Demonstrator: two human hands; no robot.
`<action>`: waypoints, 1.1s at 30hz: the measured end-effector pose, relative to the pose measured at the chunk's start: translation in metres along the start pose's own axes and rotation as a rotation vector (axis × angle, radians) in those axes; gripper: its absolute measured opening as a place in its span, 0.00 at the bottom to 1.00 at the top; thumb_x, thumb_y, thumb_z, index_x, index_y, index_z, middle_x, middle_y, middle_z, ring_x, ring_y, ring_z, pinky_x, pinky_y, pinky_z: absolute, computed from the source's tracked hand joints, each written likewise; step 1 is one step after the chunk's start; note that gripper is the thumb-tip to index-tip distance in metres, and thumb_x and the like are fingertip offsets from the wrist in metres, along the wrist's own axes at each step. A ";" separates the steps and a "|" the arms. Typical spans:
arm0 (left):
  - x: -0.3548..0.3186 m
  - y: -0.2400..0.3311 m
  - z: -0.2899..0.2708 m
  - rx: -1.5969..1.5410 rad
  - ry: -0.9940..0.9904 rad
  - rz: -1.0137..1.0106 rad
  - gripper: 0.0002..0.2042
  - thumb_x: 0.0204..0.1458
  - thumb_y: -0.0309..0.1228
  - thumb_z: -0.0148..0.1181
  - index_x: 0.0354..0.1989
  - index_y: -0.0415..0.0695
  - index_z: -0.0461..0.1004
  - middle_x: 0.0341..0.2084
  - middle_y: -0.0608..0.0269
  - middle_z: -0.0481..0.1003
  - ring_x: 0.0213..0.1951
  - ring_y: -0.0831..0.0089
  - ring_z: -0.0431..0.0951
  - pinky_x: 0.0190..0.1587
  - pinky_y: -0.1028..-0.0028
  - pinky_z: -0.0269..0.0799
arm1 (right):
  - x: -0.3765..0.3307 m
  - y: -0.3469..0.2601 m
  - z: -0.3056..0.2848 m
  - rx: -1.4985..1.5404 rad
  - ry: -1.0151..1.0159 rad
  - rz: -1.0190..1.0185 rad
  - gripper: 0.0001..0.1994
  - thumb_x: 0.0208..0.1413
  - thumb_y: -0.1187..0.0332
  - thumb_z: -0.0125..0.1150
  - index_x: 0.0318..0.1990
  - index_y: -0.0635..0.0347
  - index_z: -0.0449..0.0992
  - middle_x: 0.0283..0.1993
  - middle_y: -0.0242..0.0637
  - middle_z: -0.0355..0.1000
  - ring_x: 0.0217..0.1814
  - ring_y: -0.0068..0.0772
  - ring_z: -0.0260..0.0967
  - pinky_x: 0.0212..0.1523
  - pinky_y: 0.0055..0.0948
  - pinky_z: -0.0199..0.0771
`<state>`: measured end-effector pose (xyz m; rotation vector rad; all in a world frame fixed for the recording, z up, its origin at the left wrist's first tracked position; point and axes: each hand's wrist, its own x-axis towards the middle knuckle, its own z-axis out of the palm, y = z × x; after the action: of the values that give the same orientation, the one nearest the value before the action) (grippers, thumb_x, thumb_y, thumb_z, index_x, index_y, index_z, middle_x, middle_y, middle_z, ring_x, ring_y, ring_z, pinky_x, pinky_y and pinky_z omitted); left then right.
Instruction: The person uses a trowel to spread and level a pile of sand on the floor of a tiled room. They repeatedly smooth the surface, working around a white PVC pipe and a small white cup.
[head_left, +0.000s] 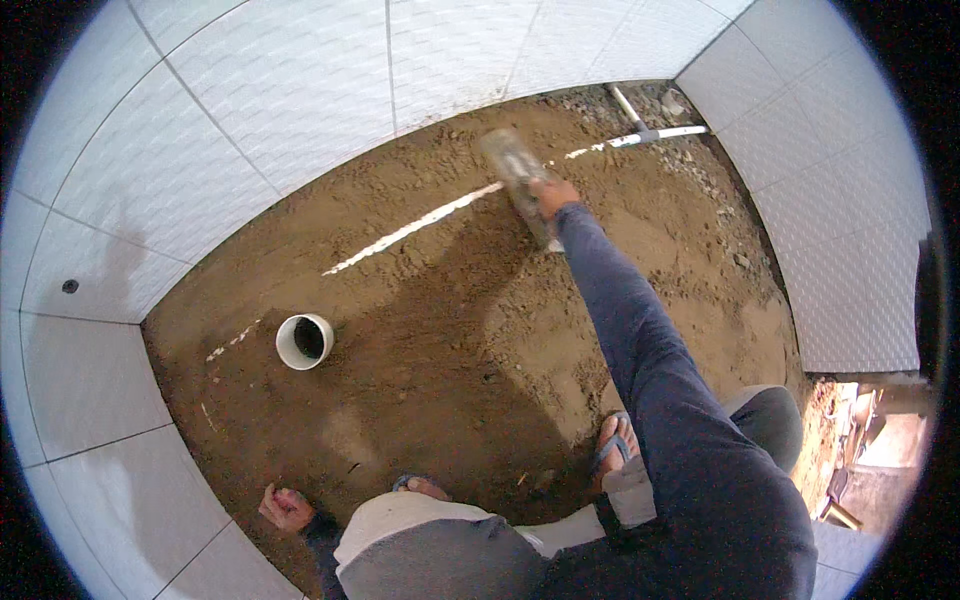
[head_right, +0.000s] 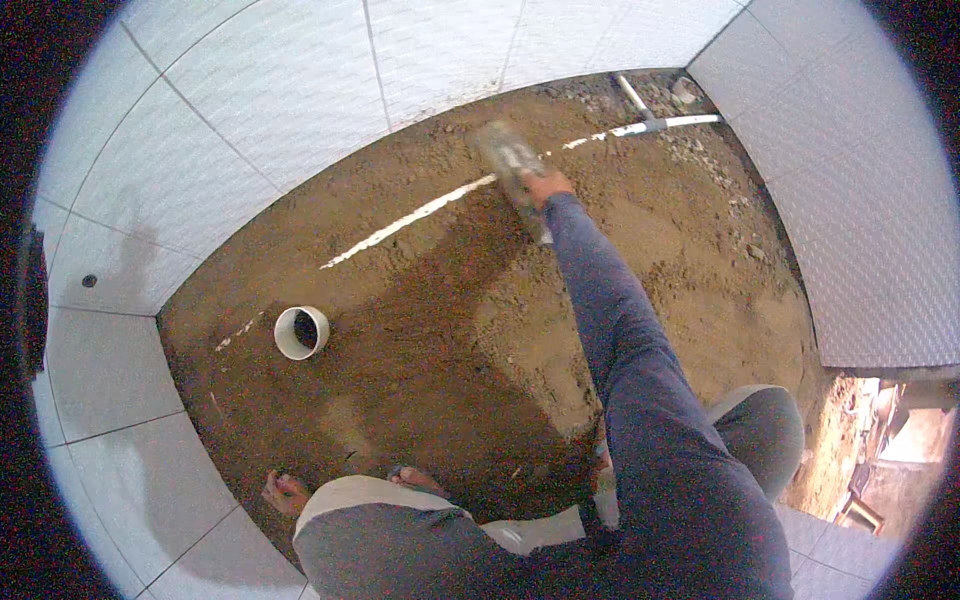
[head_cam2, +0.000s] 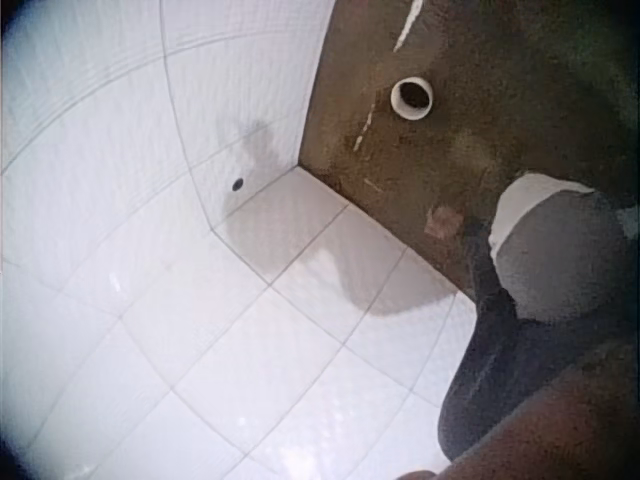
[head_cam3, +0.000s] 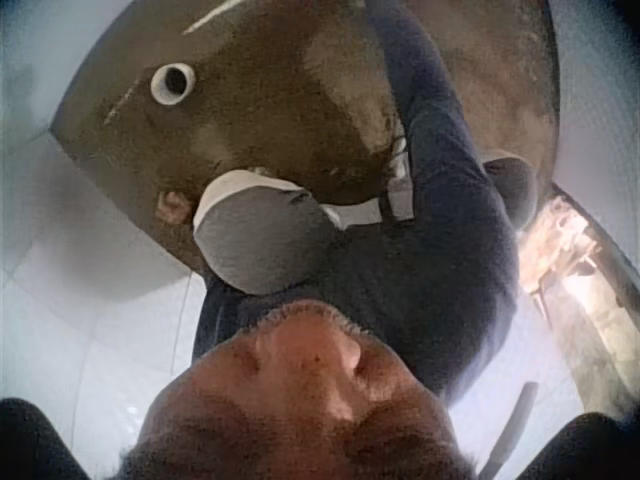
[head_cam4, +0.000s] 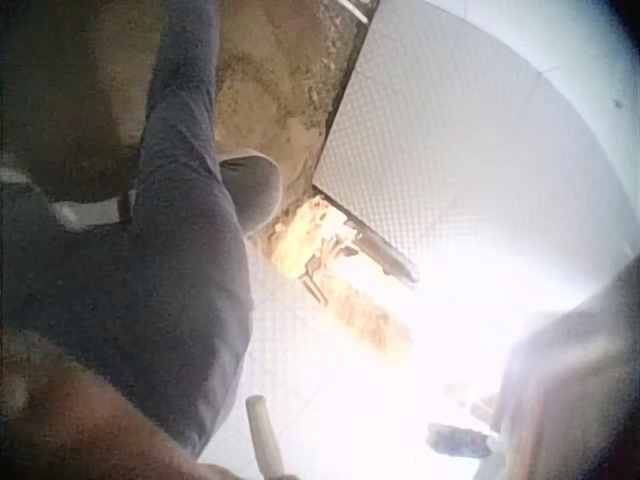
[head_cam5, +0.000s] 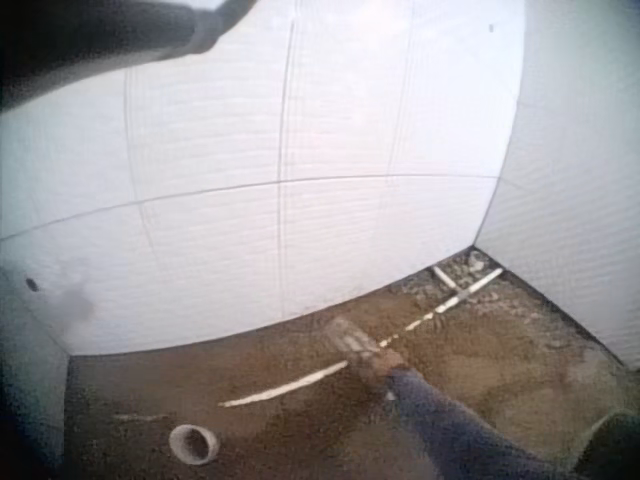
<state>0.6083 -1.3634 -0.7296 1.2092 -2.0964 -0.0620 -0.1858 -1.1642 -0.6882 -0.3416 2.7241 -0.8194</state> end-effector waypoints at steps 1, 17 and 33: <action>-0.008 0.018 0.024 -0.081 0.002 -0.024 0.12 0.51 0.28 0.53 0.43 0.40 0.76 0.31 0.57 0.67 0.27 0.67 0.67 0.25 0.68 0.63 | 0.021 0.065 -0.050 -0.008 0.073 0.089 0.33 0.52 0.41 0.55 0.47 0.70 0.75 0.36 0.50 0.76 0.38 0.46 0.76 0.38 0.40 0.73; -0.003 -0.031 0.004 0.178 -0.093 -0.011 0.13 0.53 0.32 0.59 0.45 0.41 0.74 0.34 0.52 0.71 0.35 0.60 0.72 0.37 0.65 0.69 | -0.271 0.064 -0.013 -0.127 -0.785 -0.605 0.28 0.57 0.42 0.47 0.35 0.62 0.76 0.31 0.50 0.74 0.37 0.55 0.72 0.41 0.48 0.71; 0.087 0.312 0.111 -0.410 -0.306 0.549 0.16 0.52 0.31 0.61 0.49 0.41 0.71 0.38 0.53 0.70 0.39 0.62 0.72 0.41 0.65 0.71 | -0.268 0.257 -0.205 -0.191 -0.125 -0.013 0.25 0.54 0.43 0.51 0.39 0.58 0.77 0.34 0.55 0.74 0.38 0.60 0.73 0.41 0.52 0.72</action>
<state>0.2835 -1.2875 -0.6505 0.3793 -2.4521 -0.4230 -0.0396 -0.7725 -0.6181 -0.4347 2.6894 -0.5220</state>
